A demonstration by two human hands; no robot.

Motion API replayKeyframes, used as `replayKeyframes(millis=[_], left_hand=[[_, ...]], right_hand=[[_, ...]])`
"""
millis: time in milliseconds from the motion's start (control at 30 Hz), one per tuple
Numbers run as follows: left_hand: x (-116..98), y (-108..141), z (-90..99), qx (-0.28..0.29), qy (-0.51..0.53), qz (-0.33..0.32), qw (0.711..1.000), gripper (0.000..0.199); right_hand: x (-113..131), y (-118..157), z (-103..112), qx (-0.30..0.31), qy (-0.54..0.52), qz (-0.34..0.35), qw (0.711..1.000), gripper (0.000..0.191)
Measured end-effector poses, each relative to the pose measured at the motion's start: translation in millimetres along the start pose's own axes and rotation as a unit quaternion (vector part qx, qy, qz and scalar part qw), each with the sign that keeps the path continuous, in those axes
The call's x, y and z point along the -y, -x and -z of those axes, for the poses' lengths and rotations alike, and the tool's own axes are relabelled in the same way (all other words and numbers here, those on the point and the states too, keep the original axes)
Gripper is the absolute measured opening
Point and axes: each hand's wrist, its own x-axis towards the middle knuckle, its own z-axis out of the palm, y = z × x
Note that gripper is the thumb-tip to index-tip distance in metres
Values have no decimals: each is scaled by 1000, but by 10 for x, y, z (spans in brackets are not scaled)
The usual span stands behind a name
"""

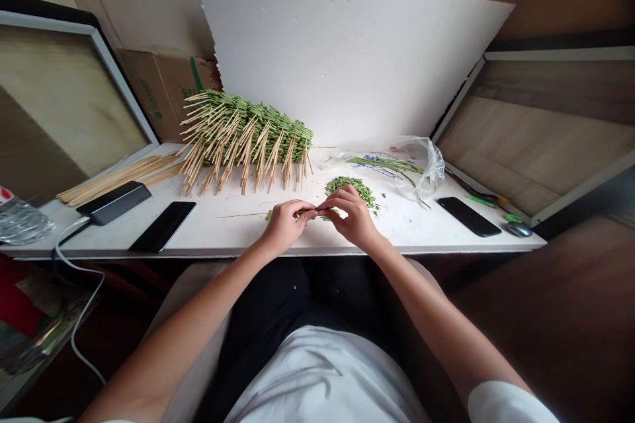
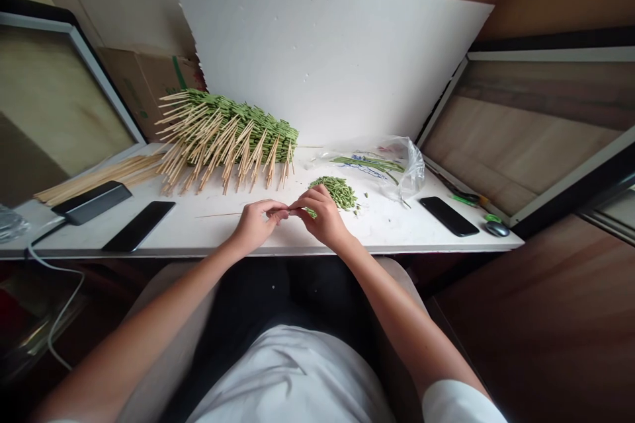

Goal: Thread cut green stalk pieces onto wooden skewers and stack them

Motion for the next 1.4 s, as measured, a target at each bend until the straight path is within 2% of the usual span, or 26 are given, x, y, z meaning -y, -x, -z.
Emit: replayKeyframes(millis=[100,233,333,467,600,700,800,867,967,1067,1133,1267,1400], left_hand=[[-44,10,-17,15,41,-1,999,20],[-71,0,-32,55,159,39,985,21],[-103,-10,-37,81,225,72,968,18],[-163,-14,-40,107,273,109,950,22],[-178,-3,-45,144,323,138,925,15],[-157,13,-41,199,360,153,899,10],[-144,29,-44,236,400,173,868,14],[-135,34,-60,218,427,181,858,22],[-85,25,-95,156,450,182,860,40],[19,7,-117,120,453,208,859,51],[97,-5,-120,102,455,222,856,52],[213,-28,-117,44,422,220,878,40],[252,-52,-121,-17,380,199,903,31]], right_hand=[[57,22,-59,-25,-47,-25,998,27],[58,53,-164,-44,-153,-79,984,44],[22,56,-202,-37,-214,-85,972,44],[23,45,-168,-24,-216,-77,973,40],[71,40,-122,-16,-210,-76,975,41],[77,35,-104,4,-250,-100,963,43],[20,15,-59,13,-263,-100,959,41],[-69,5,-16,-16,-224,-98,970,36],[-278,33,22,-67,-76,-118,988,29],[-524,129,-14,-39,101,-128,986,25],[-653,203,-62,-9,171,-134,976,21],[-700,258,-112,8,201,-132,971,18],[-456,168,-90,-20,123,-100,987,29]])
